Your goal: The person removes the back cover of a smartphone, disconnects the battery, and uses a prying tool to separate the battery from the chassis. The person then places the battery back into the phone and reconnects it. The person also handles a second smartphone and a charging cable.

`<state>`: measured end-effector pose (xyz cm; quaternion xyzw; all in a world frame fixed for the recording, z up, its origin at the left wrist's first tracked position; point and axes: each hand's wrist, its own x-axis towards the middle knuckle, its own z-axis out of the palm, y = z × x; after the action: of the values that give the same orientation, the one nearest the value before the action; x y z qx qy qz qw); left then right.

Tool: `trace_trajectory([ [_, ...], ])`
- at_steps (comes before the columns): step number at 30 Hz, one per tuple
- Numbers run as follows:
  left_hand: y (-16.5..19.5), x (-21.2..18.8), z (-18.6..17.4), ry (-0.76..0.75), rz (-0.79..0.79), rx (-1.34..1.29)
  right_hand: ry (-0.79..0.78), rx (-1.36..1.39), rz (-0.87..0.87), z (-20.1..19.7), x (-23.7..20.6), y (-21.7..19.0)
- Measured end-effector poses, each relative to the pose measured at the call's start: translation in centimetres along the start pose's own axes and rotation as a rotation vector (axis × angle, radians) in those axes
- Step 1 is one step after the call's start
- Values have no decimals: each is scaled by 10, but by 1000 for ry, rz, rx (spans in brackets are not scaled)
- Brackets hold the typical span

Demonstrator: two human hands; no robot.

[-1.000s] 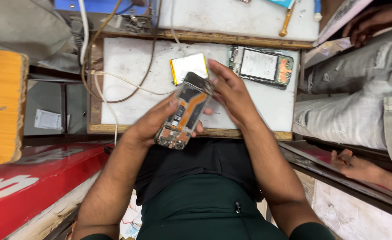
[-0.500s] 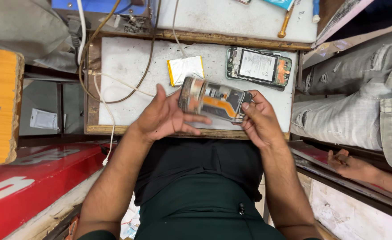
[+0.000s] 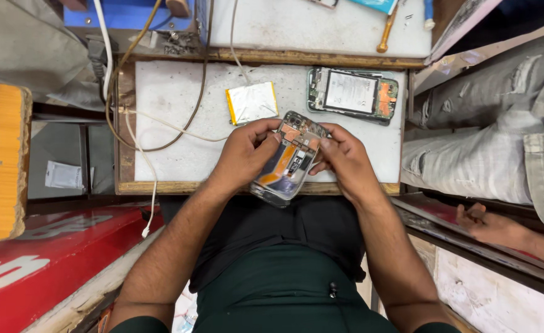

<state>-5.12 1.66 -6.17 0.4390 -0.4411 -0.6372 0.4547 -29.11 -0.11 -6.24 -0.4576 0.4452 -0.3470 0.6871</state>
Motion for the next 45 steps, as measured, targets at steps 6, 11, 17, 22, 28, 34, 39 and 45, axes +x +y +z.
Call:
trace_trajectory([
  [6, 24, 10, 10, 132, 15, 550, 81, 3, 1, 0, 16, 2],
  [11, 19, 6, 25, 184, 424, 966, 160, 83, 0, -5, 17, 18],
  [17, 5, -1, 40, -13, 378, 1291, 176, -57, 80, -18, 7, 12],
  [22, 1, 1, 40, -73, 452, 1378, 244, -349, 71, -22, -7, -4],
  [28, 7, -2, 30, -59, 470, 1331, 355, -487, -102, -13, -14, -3],
  [34, 43, -31, -16, 452, 548, 947, 485, -588, -155, -7, -24, 3],
  [39, 67, -90, -65, 876, 721, 663, 482, -629, -221, -8, -31, 1],
  [45, 73, -89, -61, 694, 574, 821, 431, -892, -411, -3, -33, -6],
])
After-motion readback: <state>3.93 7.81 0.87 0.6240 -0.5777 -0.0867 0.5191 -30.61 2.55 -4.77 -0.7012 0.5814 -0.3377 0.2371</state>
